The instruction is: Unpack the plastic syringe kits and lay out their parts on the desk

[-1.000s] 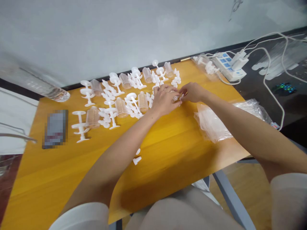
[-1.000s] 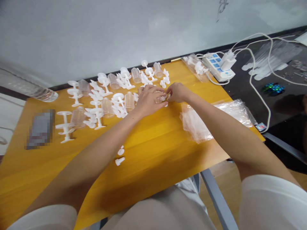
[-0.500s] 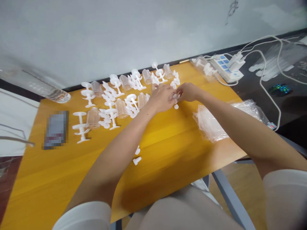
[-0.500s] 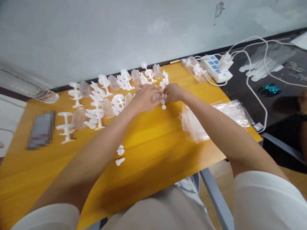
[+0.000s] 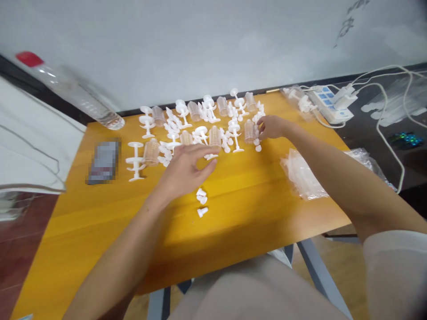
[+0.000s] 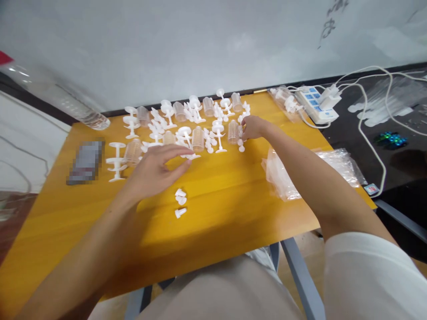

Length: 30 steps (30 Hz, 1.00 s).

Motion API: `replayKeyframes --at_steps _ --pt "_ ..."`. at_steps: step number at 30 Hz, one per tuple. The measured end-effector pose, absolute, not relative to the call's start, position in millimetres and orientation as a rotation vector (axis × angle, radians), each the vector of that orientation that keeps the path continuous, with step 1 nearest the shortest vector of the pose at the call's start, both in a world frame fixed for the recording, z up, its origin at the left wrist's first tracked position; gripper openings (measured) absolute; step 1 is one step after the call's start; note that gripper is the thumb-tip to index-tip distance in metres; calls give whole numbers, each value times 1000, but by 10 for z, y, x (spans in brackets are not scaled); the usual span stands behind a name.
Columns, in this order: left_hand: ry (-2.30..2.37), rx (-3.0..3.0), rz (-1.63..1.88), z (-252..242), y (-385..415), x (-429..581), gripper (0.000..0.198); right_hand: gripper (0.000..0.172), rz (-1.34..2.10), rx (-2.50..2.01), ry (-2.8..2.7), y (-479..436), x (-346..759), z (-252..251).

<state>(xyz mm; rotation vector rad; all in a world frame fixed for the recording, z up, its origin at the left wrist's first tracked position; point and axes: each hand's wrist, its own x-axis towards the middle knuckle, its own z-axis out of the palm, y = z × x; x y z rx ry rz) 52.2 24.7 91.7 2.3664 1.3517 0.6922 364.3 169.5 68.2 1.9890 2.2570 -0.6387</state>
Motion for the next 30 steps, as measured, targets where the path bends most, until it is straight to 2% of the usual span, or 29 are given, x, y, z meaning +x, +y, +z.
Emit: replayKeyframes --at_steps 3,9,11,13,14,16,18,20,26,30 --pt "1398 2334 633 793 -32 269 30 64 -646 1945 2273 1716 3591 699" --pt "1435 2115 630 603 -494 -1 32 92 -706 1946 2279 1605 3736 917" --pt "1486 2028 628 544 -625 -72 35 82 -600 1999 2292 1384 3736 1091" --pt "1555 1973 629 465 -701 -122 37 55 -521 2022 2363 1011 3591 1244" --pt "1584 1947 626 422 -711 -135 38 42 -531 1995 2425 779 3455 1287" --pt "1592 1899 619 340 -684 -133 40 31 -664 1803 2577 288 3083 1274" --pt "1525 1889 608 285 -620 -108 42 28 -777 1388 2725 -137 2669 1134" --pt "1452 1915 594 265 -558 -80 44 30 -761 1199 2785 -408 2328 925" --pt "1405 2027 566 263 -482 -83 38 50 -733 1387 2779 -453 1982 532" --pt "1379 2047 546 221 -428 -92 22 33 -791 1389 2742 -334 1945 510"
